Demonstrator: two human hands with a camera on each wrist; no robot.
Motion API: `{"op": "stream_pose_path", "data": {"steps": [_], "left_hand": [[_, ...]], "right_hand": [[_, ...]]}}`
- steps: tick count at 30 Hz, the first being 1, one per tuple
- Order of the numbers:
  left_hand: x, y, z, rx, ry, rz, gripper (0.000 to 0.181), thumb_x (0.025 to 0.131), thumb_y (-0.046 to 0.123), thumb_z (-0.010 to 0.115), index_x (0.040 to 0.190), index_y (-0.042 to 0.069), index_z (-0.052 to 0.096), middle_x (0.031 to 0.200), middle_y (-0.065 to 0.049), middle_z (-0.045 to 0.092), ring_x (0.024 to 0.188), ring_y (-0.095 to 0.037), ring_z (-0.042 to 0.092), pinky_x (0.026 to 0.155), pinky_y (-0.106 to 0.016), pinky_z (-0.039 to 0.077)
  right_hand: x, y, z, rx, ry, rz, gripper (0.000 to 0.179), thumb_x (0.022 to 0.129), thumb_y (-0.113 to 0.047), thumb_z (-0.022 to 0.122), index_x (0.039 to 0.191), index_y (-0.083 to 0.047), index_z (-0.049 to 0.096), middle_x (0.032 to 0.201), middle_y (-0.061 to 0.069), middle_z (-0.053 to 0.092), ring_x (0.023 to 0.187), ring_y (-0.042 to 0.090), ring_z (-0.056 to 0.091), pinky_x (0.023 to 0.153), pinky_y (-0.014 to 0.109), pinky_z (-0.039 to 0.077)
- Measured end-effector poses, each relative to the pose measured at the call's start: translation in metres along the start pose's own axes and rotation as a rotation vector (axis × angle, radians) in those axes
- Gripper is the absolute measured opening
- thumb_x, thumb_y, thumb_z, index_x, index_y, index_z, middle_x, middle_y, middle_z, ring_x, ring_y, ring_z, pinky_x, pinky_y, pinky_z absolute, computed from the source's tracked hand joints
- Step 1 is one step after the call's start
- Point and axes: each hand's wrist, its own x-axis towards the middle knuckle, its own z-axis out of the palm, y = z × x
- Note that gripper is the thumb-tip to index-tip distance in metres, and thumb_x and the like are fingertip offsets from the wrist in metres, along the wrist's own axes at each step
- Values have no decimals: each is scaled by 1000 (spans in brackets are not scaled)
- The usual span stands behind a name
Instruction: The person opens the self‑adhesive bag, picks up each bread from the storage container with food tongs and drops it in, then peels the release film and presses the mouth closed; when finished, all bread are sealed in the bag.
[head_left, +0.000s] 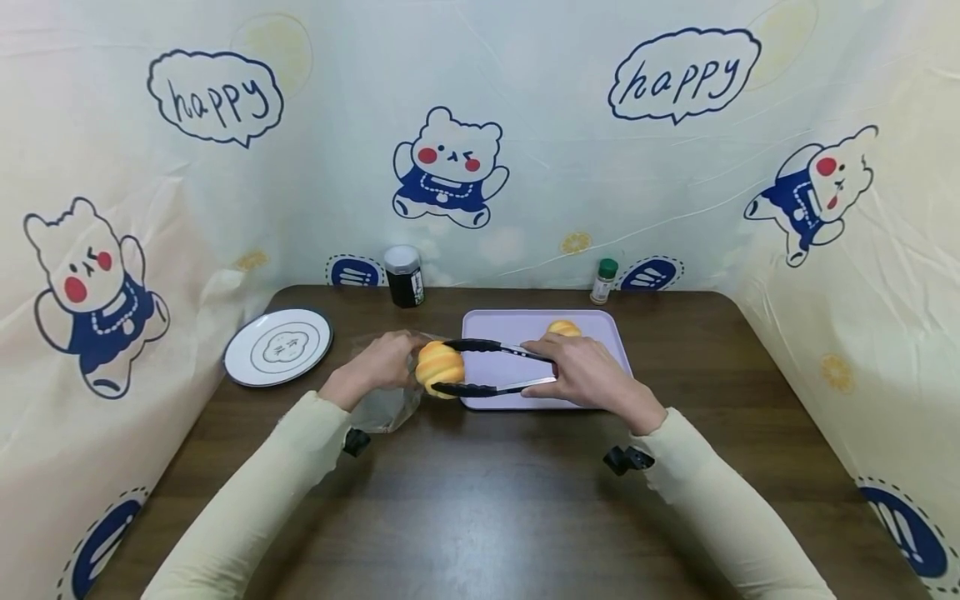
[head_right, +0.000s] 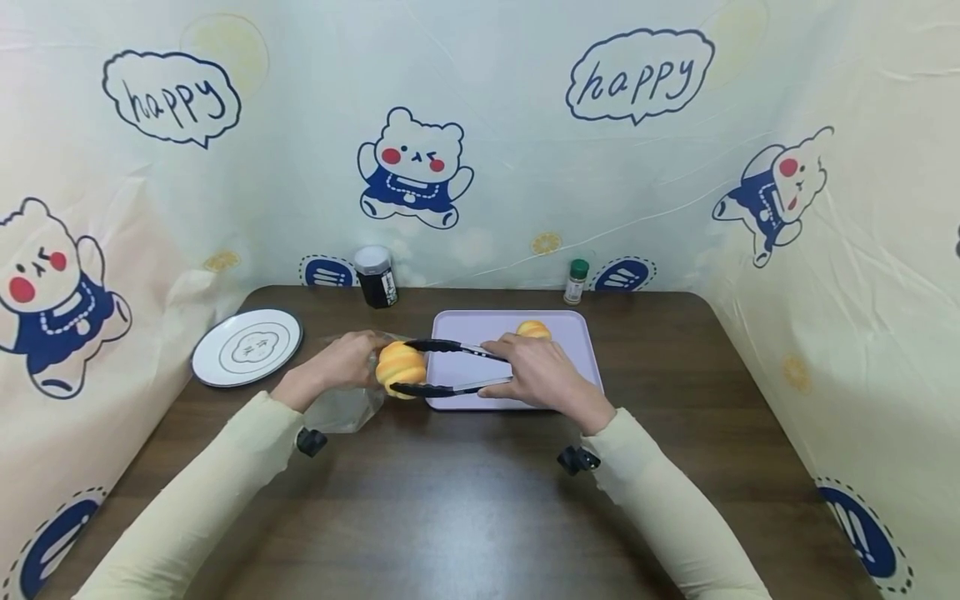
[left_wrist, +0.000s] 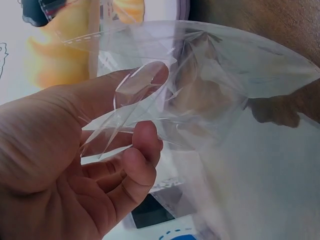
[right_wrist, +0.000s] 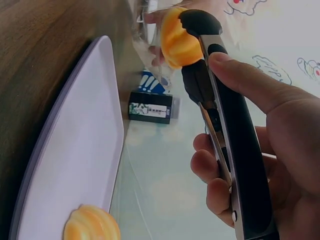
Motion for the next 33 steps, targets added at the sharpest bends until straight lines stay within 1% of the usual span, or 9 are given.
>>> {"op": "stream_pose_path", "data": {"steps": [3, 7, 13, 15, 17, 20, 25, 30, 33], "left_hand": [[0, -1, 2, -11, -5, -7, 64, 76, 16, 84, 134, 3, 60, 131, -17, 64, 120, -34, 59, 103, -52, 49], [0, 0, 2, -13, -30, -38, 65, 77, 15, 83, 136, 2, 58, 136, -19, 61, 125, -37, 57, 105, -52, 48], [-2, 2, 0, 1, -32, -41, 74, 76, 15, 84, 141, 1, 52, 135, -21, 60, 123, -38, 57, 104, -54, 48], [-3, 3, 0, 1, -32, -35, 78, 75, 17, 86, 143, 1, 51, 138, -21, 58, 124, -39, 56, 104, -55, 48], [-3, 4, 0, -13, -37, -36, 81, 74, 17, 87, 144, 1, 50, 140, -21, 57, 126, -39, 56, 105, -54, 48], [-3, 6, 1, -41, -59, -39, 83, 74, 16, 88, 146, 2, 48, 143, -20, 55, 128, -38, 55, 105, -54, 48], [-2, 9, 1, -65, -75, -29, 84, 74, 12, 87, 147, 2, 46, 143, -19, 56, 128, -37, 56, 105, -53, 48], [-2, 11, 2, -20, -36, 4, 87, 71, 14, 88, 147, 0, 46, 145, -21, 53, 131, -40, 52, 106, -55, 47], [-2, 12, 2, -7, -44, -3, 90, 70, 16, 89, 148, 1, 45, 149, -23, 48, 133, -41, 49, 107, -55, 46]], "right_hand": [[0, 1, 1, 3, -7, -14, 68, 79, -57, 77, 134, -19, 63, 115, 0, 70, 76, 10, 59, 71, 36, 55], [1, 2, 3, 0, -14, -23, 68, 78, -57, 78, 134, -19, 64, 113, -1, 69, 74, 9, 57, 69, 34, 53], [2, 2, 2, -7, -17, -12, 69, 78, -57, 79, 133, -19, 64, 116, 0, 70, 80, 12, 61, 71, 38, 55], [3, 1, 3, -14, -17, -3, 69, 78, -56, 79, 133, -18, 65, 117, 1, 71, 85, 14, 65, 73, 40, 57], [4, 1, 5, -26, -17, 12, 69, 77, -57, 79, 133, -18, 65, 120, 2, 71, 94, 18, 68, 77, 42, 58], [5, 0, 7, -46, -20, 36, 70, 77, -57, 79, 134, -18, 64, 121, 3, 70, 102, 23, 69, 81, 46, 58], [5, -3, 9, -69, -31, 50, 71, 77, -57, 79, 134, -18, 64, 122, 4, 70, 104, 23, 68, 80, 48, 58], [7, -7, 9, -99, -41, 31, 70, 77, -57, 79, 134, -19, 64, 123, 3, 69, 103, 22, 68, 76, 46, 59], [8, -8, 10, -113, -33, 37, 70, 77, -58, 79, 133, -18, 65, 122, 4, 69, 101, 24, 69, 74, 45, 59]]}}
